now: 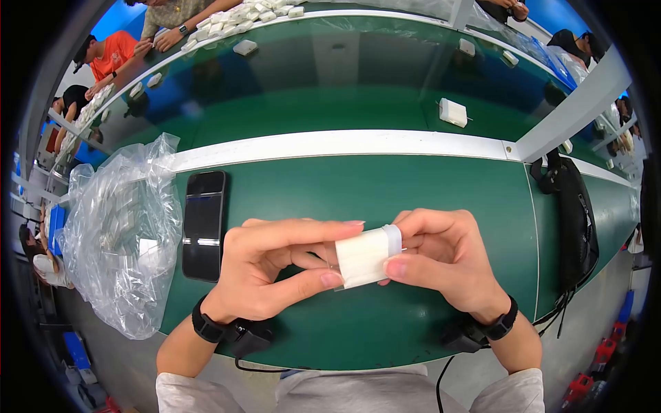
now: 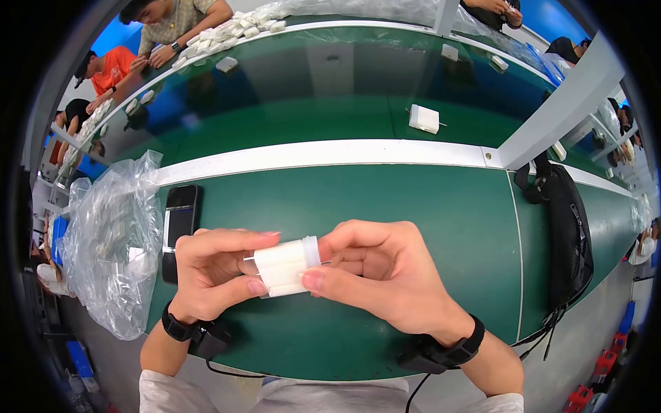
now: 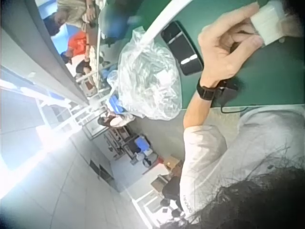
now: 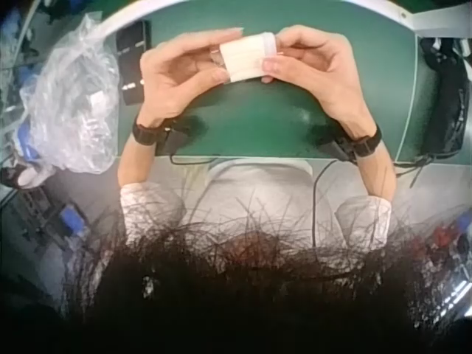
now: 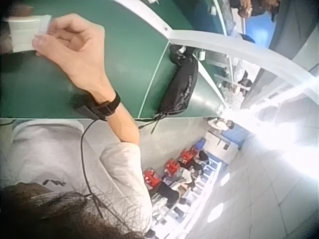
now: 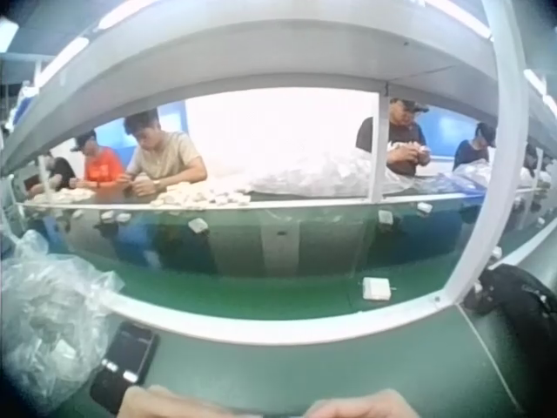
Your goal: Manually assemble small white components into clear plastic cases on an assembly line.
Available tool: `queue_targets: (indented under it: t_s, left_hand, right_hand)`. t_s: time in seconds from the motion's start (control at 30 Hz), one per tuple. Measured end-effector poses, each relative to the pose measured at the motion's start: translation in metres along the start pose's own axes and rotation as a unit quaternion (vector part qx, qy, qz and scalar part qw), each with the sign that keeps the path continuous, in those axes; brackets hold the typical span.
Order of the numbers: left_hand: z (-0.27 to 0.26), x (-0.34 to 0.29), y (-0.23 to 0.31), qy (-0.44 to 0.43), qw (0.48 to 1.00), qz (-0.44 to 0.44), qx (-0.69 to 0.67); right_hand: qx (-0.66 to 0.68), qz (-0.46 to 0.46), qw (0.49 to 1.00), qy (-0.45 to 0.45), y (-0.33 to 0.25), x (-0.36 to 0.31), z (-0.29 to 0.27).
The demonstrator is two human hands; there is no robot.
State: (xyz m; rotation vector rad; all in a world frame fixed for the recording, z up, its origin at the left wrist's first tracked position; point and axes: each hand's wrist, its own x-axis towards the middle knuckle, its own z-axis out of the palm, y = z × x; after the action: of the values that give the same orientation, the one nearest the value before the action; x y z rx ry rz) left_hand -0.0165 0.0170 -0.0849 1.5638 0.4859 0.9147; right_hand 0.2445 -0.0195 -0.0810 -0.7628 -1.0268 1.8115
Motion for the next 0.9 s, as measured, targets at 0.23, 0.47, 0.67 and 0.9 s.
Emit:
queue_targets:
  t_s: [0.23, 0.47, 0.67, 0.9]
  left_hand:
    - [-0.003, 0.002, -0.003, 0.011, 1.000, 0.009, 0.011]
    - [-0.005, 0.002, -0.003, -0.007, 0.999, -0.014, -0.043]
    - [-0.005, 0.002, -0.005, -0.002, 0.999, 0.000, -0.042]
    - [0.000, 0.002, 0.000, 0.006, 1.000, 0.007, 0.021]
  right_hand:
    - [-0.016, -0.012, 1.000, 0.003, 0.000, 0.003, -0.002]
    - [-0.023, -0.014, 1.000, 0.002, 0.002, 0.004, -0.005]
    - [-0.007, 0.001, 1.000, 0.006, 0.001, 0.001, -0.002]
    - [-0.016, -0.017, 1.000, 0.005, 0.004, 0.004, -0.001]
